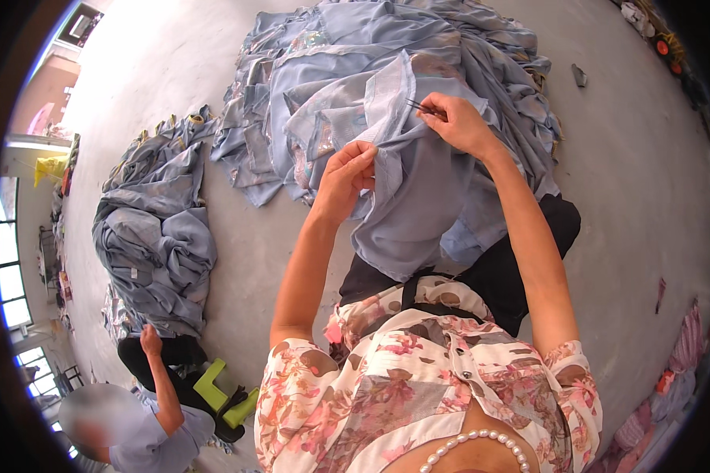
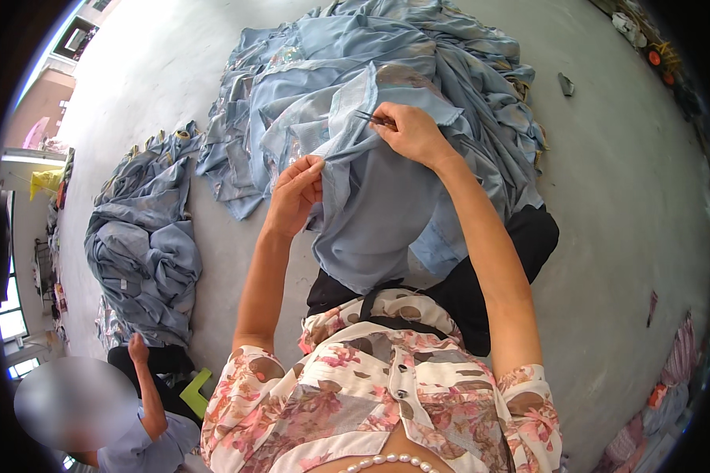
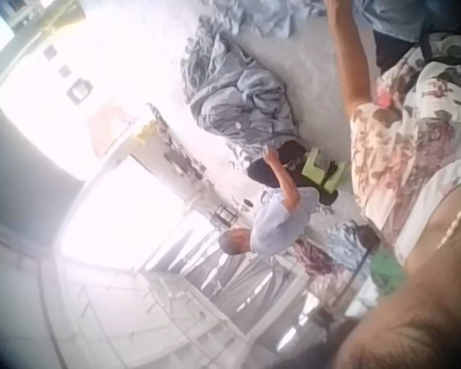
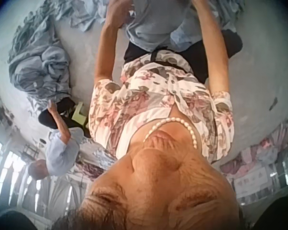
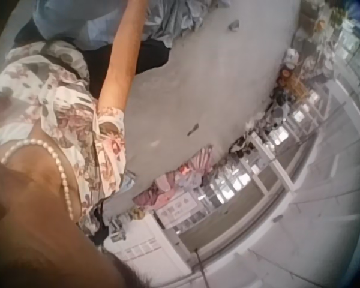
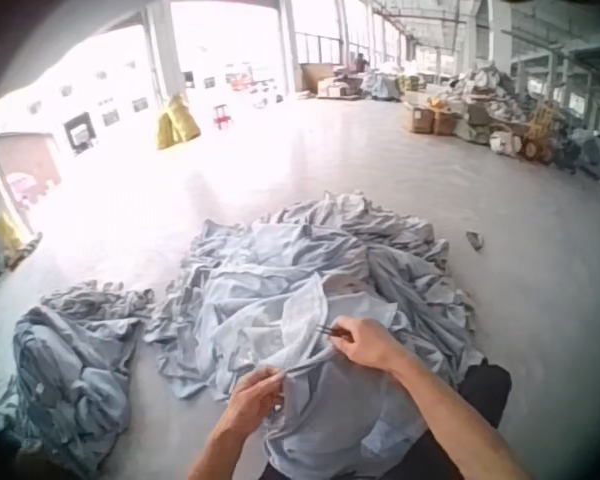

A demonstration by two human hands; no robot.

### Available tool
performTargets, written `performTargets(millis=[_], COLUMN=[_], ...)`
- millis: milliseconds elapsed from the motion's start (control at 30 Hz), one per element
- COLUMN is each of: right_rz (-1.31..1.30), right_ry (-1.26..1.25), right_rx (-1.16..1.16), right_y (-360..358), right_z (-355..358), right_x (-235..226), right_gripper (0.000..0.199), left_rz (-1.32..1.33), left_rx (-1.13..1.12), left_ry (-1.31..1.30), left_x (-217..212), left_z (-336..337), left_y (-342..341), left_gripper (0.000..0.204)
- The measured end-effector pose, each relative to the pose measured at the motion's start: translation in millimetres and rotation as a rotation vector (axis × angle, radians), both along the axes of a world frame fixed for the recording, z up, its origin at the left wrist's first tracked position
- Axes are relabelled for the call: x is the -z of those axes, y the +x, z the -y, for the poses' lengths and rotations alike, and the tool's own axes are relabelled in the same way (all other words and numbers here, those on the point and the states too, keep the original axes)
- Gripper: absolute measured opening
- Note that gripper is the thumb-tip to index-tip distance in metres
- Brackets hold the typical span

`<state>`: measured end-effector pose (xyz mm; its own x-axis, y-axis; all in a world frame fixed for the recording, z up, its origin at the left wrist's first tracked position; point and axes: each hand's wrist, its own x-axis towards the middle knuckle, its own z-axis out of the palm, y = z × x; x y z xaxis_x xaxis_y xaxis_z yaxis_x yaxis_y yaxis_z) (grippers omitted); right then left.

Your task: The person sits on the floor and uses a small blade to trim loose threads and edges from light blue fabric pieces. They repeatedly pick up fabric, trim specific areas, and place the pieces back into a large pile.

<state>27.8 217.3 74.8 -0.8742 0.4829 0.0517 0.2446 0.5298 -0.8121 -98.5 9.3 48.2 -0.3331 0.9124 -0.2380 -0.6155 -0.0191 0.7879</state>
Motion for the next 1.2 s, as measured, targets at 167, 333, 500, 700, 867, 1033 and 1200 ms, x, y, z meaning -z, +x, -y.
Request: performTargets(millis=[167, 333, 500, 700, 867, 1033, 1200], right_rz=[-0.193, -0.284, -0.279, -0.219, -0.111, -0.286, -0.381], right_ry=[0.037, 0.091, -0.375, -0.518, -0.729, -0.880, -0.628], right_rx=[0.077, 0.170, 0.161, 0.076, -0.041, -0.123, -0.124], right_y=[0.9, 24.6, 29.4, 19.8, 25.6, 26.4, 8.0], right_z=[19.0, 48.3, 82.0, 98.1, 101.4, 87.0, 77.3], right_x=[-2.7, -14.5, 0.0, 2.0, -10.8, -30.6, -31.0], right_gripper=[0.014, 0.014, 0.023, 0.035, 0.021, 0.016, 0.022], left_rz=[-0.103, -0.386, -0.064, 0.026, 0.030, 0.038, 0.067], left_rx=[-0.021, -0.154, -0.299, -0.244, -0.085, -0.116, -0.050], left_ry=[-0.004, -0.133, 0.024, -0.041, -0.002, -0.157, -0.160], left_x=[-17.2, -1.1, 1.4, -23.3, -24.7, -24.1, -26.7], left_z=[2.7, 8.3, 1.1, 5.5, 15.4, 21.1, 27.1], left_y=[9.0, 5.9, 12.9, 16.6, 7.8, 7.9, 5.5], left_gripper=[0.013, 0.017, 0.014, 0.018, 0.023, 0.025, 0.024])
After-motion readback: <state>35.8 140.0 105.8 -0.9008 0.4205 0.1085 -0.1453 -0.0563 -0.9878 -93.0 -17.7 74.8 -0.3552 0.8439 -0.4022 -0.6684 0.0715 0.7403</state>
